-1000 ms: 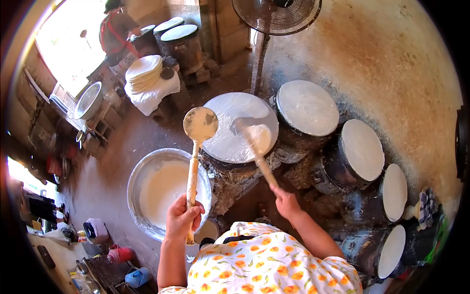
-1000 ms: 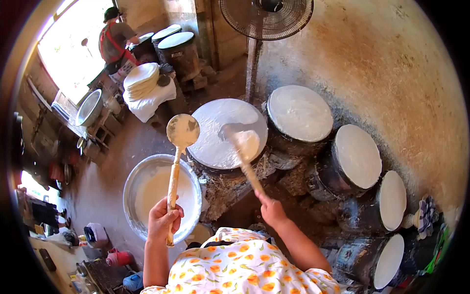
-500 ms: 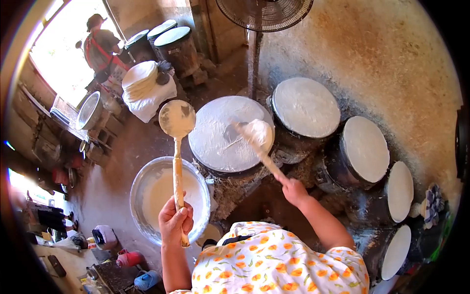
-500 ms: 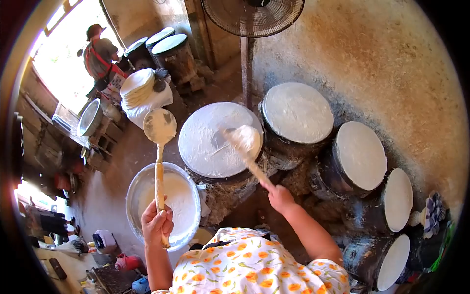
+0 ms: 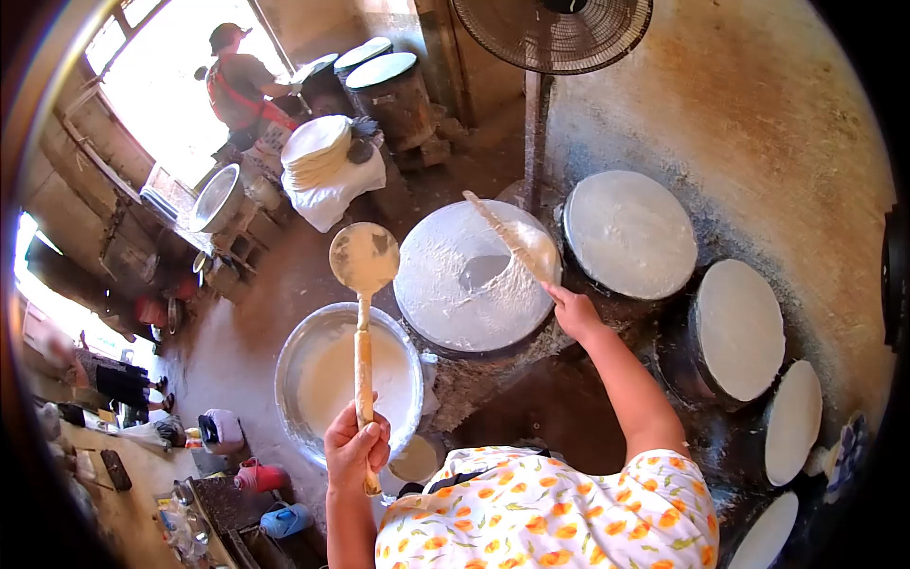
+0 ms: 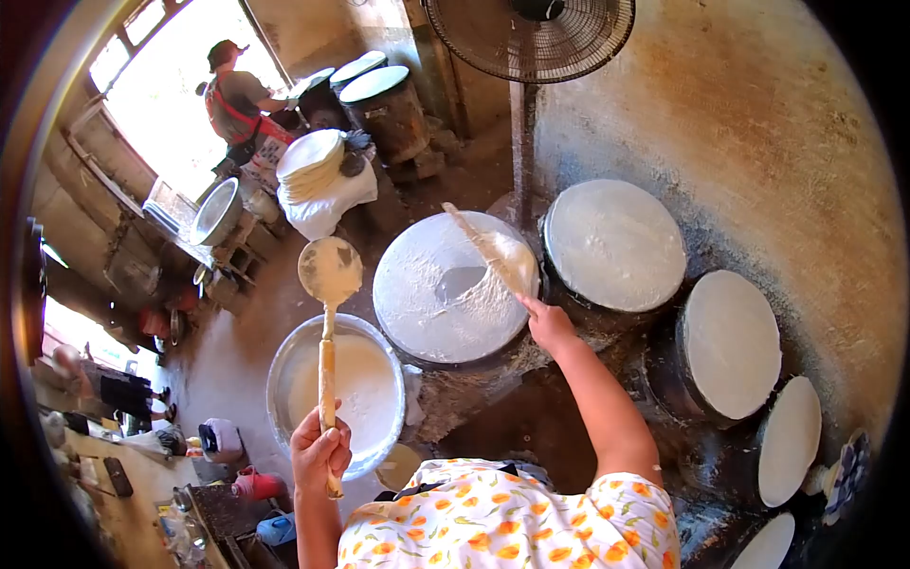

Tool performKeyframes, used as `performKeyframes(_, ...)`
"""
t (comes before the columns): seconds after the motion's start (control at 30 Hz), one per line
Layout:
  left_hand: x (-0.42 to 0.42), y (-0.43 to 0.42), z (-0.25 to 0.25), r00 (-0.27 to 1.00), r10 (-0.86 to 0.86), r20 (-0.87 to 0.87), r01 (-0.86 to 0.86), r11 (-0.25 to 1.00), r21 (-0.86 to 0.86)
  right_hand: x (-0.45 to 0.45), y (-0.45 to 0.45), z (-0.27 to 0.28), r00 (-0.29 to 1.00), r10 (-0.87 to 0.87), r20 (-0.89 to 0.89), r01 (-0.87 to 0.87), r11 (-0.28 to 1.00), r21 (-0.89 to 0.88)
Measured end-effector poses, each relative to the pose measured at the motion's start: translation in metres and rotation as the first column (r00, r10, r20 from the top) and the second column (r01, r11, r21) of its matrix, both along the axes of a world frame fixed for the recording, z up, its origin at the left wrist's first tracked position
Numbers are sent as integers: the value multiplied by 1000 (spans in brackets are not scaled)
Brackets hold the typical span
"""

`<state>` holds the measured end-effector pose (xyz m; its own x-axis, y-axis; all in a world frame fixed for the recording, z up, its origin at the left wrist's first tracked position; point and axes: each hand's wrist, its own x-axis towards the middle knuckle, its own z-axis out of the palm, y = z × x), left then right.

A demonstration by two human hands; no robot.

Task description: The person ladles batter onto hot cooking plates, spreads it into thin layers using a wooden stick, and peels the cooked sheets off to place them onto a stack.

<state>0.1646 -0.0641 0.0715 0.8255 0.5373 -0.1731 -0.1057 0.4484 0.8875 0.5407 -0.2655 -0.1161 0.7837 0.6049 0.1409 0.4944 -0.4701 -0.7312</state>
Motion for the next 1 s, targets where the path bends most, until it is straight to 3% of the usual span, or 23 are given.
performKeyframes(0.07,-7,-4,5,1000,22,-16,-22,1000,10,-12,-15,23,1000,1,-18,-3,991,-134)
performKeyframes(0.17,-16,-4,1,998,50,-30,-49,997,54,-13,-43,6,989,-139,-41,137,989,-48)
performKeyframes(0.23,-12,-6,-1,999,32,-22,-31,998,53,-21,-35,0,979,-146,-145,124,981,-149)
performKeyframes(0.3,-1,-9,-3,1000,-13,-20,13,1000,7,-37,-15,-8,991,-40,-130,35,999,-40)
performKeyframes(0.33,6,-11,-1,998,-19,-61,19,1000,8,-46,-5,12,975,-16,-220,-15,990,-141)
performKeyframes(0.37,8,-10,0,998,-28,-57,28,1000,11,-47,-1,5,984,42,-176,-66,989,-131)
performKeyframes(0.43,10,-4,2,991,-132,22,133,988,-75,-48,-11,12,979,32,-199,-51,994,-92)
performKeyframes(0.5,-3,4,7,963,-102,249,181,931,-317,-39,-37,-6,996,-70,-57,72,996,42)
performKeyframes(0.53,-5,6,8,943,-82,322,183,937,-297,-43,-50,8,988,-111,-107,117,992,50)
performKeyframes(0.57,-8,8,8,919,-62,389,182,942,-282,-40,-60,-12,993,-93,-67,98,992,78)
performKeyframes(0.63,-6,9,9,929,-58,366,151,962,-229,-64,-55,-3,990,-60,-131,65,997,34)
performKeyframes(0.7,0,9,10,970,-41,240,77,987,-143,-83,-33,-5,982,-35,-187,29,999,-31)
performKeyframes(0.87,17,3,-2,995,-98,35,98,995,-20,-102,-13,19,979,35,-199,-42,999,-29)
performKeyframes(0.97,8,4,-3,995,-101,29,100,995,10,-95,-44,32,971,-149,-186,129,985,-112)
performKeyframes(1.0,6,5,-5,995,-92,33,92,996,3,-98,-50,33,983,-138,-119,143,989,36)
